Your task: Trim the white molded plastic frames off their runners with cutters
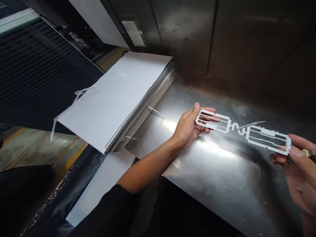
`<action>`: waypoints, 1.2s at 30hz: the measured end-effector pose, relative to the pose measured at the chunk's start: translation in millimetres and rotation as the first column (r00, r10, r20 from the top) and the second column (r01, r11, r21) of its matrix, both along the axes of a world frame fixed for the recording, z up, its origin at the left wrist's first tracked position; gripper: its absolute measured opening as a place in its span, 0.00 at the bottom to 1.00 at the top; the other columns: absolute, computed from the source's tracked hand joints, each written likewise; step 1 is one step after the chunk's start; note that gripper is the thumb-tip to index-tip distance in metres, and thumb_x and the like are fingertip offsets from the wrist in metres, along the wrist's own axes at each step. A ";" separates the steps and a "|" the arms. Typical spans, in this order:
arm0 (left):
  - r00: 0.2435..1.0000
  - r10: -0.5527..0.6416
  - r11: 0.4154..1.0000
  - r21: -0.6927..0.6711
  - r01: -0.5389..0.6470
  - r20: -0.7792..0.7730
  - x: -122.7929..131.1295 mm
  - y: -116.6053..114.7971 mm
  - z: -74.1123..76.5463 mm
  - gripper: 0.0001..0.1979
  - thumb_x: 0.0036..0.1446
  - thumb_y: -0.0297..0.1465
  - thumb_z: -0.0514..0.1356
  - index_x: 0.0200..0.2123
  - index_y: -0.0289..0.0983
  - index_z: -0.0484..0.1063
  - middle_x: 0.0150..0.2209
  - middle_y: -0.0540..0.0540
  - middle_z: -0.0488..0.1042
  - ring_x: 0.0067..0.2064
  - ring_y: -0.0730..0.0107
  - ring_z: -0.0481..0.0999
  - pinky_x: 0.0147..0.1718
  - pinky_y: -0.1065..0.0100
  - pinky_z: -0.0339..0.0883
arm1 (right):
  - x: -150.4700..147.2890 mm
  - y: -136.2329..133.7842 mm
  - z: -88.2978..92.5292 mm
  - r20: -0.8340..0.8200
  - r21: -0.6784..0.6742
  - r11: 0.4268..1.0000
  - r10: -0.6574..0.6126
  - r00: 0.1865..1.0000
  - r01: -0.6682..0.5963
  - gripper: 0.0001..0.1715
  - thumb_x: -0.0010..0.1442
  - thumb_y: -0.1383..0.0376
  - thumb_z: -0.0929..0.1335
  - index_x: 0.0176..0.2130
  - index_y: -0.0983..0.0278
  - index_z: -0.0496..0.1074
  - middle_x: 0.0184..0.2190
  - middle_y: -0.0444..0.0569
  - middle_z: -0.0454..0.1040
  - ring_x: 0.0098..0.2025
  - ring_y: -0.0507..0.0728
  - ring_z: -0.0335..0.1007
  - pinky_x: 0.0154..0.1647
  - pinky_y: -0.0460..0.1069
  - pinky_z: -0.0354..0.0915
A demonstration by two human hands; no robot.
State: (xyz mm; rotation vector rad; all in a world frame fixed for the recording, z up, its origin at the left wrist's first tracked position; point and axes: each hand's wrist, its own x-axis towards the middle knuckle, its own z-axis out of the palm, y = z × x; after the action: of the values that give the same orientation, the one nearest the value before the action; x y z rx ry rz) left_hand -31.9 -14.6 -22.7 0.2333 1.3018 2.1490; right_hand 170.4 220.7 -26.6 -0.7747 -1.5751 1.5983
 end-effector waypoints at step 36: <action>0.653 -0.716 0.686 -0.425 0.590 -0.249 24.8 -16.1 6.2 0.25 0.72 0.31 0.66 0.69 0.38 0.75 0.33 0.53 0.71 0.29 0.75 0.69 0.28 0.75 0.62 | 3.7 -16.8 -4.1 0.002 -0.050 0.961 0.271 0.963 -0.271 0.36 0.72 0.41 0.84 0.63 0.62 0.81 0.38 0.50 0.80 0.31 0.56 0.72 0.34 0.50 0.73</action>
State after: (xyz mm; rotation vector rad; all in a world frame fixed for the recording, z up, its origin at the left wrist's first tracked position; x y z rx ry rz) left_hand -7.1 -30.7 -16.5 0.9133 1.4506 1.2717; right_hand 174.1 203.9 -30.7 -0.6116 -1.7121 1.8361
